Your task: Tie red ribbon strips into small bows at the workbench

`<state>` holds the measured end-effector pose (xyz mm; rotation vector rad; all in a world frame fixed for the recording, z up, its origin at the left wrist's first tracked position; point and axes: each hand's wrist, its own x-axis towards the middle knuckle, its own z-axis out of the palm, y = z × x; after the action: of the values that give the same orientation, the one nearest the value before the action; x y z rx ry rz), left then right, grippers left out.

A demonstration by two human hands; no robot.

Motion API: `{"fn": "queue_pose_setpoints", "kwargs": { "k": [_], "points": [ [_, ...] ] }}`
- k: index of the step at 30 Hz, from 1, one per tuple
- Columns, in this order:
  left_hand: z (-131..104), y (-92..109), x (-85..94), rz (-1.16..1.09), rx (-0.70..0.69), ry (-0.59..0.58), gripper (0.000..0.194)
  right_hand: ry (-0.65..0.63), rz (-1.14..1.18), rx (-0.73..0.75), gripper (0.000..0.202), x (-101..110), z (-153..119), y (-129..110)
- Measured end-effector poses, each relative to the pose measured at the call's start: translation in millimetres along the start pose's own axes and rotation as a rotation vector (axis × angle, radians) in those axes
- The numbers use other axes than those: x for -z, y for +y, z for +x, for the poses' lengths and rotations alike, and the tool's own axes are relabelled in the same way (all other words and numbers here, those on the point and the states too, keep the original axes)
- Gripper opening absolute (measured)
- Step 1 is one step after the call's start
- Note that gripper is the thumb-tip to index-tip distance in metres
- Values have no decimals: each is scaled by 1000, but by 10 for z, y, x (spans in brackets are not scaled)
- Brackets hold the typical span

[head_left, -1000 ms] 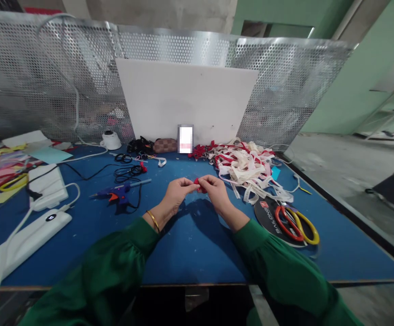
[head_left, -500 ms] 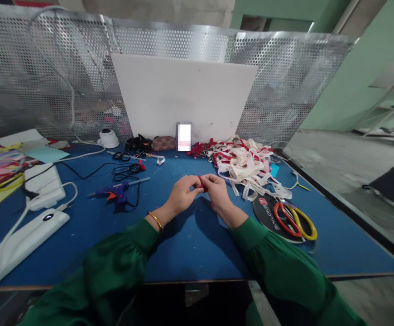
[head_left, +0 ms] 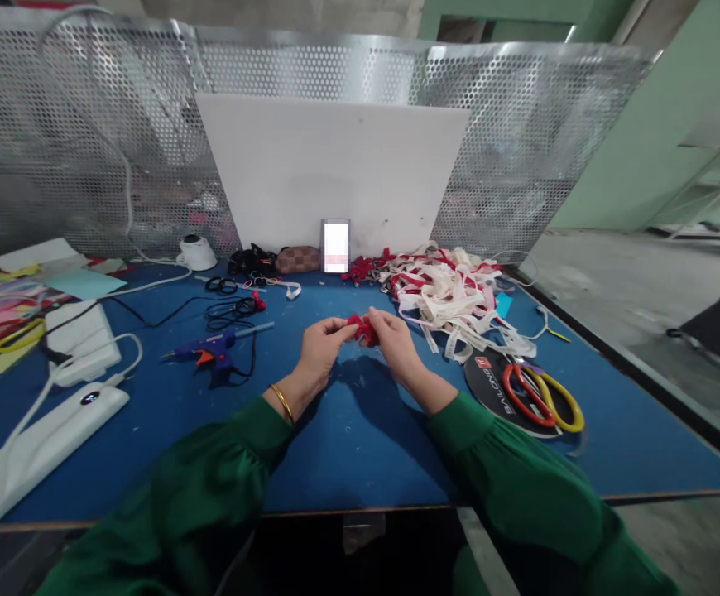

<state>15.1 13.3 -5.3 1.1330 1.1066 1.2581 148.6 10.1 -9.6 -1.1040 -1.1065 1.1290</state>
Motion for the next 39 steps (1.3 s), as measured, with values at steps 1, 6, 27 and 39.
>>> {"fn": "queue_pose_setpoints", "kwargs": {
  "k": [1, 6, 27, 39],
  "points": [
    [8, -5, 4, -31, 13, 17, 26, 18, 42, -30, 48, 5, 4, -5],
    [34, -4, 44, -142, 101, 44, 29, 26, 85, -64, 40, 40, 18, -35],
    [60, -8, 49, -259, 222, 14, 36, -82, 237, -174, 40, 59, 37, -11],
    [24, 17, 17, -263, 252, 86, 25, -137, -118, -33, 27, -5, -12, 13]
  ]
}}
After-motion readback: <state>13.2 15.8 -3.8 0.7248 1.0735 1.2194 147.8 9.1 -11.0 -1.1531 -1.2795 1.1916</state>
